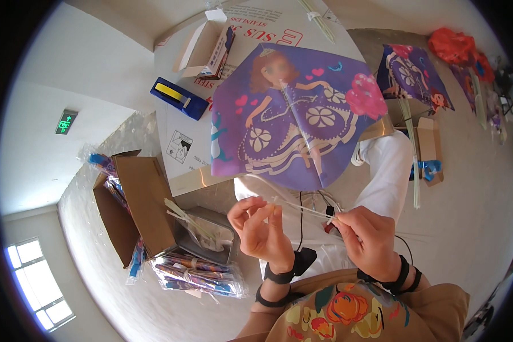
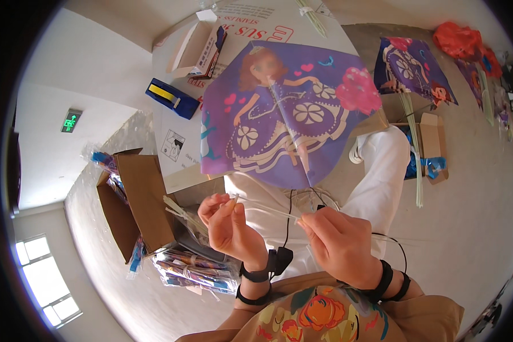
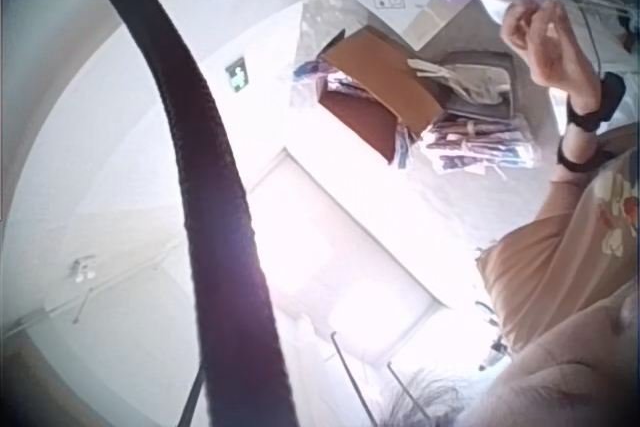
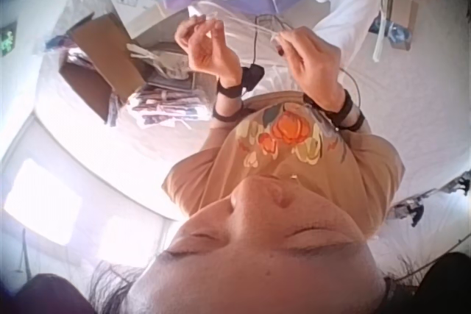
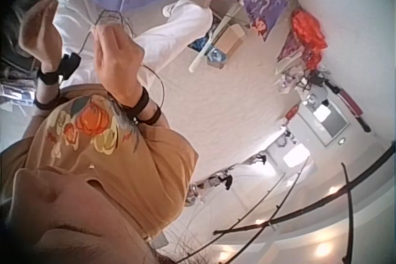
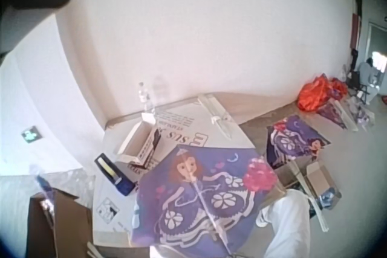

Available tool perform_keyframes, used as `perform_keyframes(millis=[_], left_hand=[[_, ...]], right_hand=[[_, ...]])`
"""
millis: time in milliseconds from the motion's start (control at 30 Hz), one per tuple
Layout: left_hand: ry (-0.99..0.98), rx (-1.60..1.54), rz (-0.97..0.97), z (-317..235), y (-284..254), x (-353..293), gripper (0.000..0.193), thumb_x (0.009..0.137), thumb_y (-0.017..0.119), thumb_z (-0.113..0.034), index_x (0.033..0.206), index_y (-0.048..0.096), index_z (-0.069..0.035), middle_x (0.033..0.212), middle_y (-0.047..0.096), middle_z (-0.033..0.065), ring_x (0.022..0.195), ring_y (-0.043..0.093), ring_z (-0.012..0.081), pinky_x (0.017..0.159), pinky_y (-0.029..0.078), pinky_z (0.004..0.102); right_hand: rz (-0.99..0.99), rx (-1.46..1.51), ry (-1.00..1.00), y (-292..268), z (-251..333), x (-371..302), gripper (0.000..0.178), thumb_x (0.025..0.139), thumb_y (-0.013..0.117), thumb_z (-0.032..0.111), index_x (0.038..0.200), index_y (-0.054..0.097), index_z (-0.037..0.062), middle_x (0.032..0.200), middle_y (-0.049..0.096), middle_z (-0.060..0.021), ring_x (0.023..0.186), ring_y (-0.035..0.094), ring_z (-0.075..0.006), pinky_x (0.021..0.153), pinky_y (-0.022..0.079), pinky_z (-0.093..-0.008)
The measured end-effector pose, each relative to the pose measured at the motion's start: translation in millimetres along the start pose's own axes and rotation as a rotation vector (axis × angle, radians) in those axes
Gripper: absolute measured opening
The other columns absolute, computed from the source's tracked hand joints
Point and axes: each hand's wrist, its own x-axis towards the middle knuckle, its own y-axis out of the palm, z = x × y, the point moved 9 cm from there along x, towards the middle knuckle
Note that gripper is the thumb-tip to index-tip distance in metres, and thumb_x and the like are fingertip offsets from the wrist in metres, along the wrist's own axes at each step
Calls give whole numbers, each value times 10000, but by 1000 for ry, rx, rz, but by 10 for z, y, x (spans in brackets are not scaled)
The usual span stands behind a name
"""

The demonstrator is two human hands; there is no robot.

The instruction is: Assembling a decorative kite by attaching supporting sticks and securing them with adhesive tape.

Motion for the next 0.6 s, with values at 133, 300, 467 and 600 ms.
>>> perform_keyframes(millis=[133, 300, 467, 600], left_hand=[[-70, 16, 87, 131, 68, -84, 121, 796, 674, 64, 891, 668, -10, 1049, 539, 74, 975, 513, 175, 895, 429, 311], [-122, 22, 445, 106, 436, -182, 167, 746, 728, 42, 893, 673, -14, 1108, 525, 92, 1032, 519, 213, 891, 407, 323], [-349, -258, 272, 323, 571, -97, 506, 826, 711, -91, 1268, 487, 16, 1319, 451, 124, 1049, 535, 175, 845, 474, 311], [-574, -396, 286, 709, 782, 44, 305, 896, 656, -109, 1161, 573, 16, 1161, 580, 110, 927, 584, 160, 785, 494, 289]], right_hand=[[10, -49, -25, 20, -62, 28, 145, 777, 694, 1, 889, 611, 39, 686, 571, -61, 535, 570, -253, 444, 426, -334], [5, -107, -56, 9, -120, 162, 132, 787, 684, 16, 889, 604, 41, 694, 568, -59, 551, 575, -253, 461, 433, -334], [61, 83, 130, 38, -436, 477, 85, 825, 655, 34, 885, 600, 60, 708, 569, -73, 575, 577, -261, 475, 424, -341], [96, 96, 50, 145, -499, 800, 35, 873, 624, 91, 870, 592, 78, 714, 579, -76, 591, 591, -274, 502, 430, -362]])
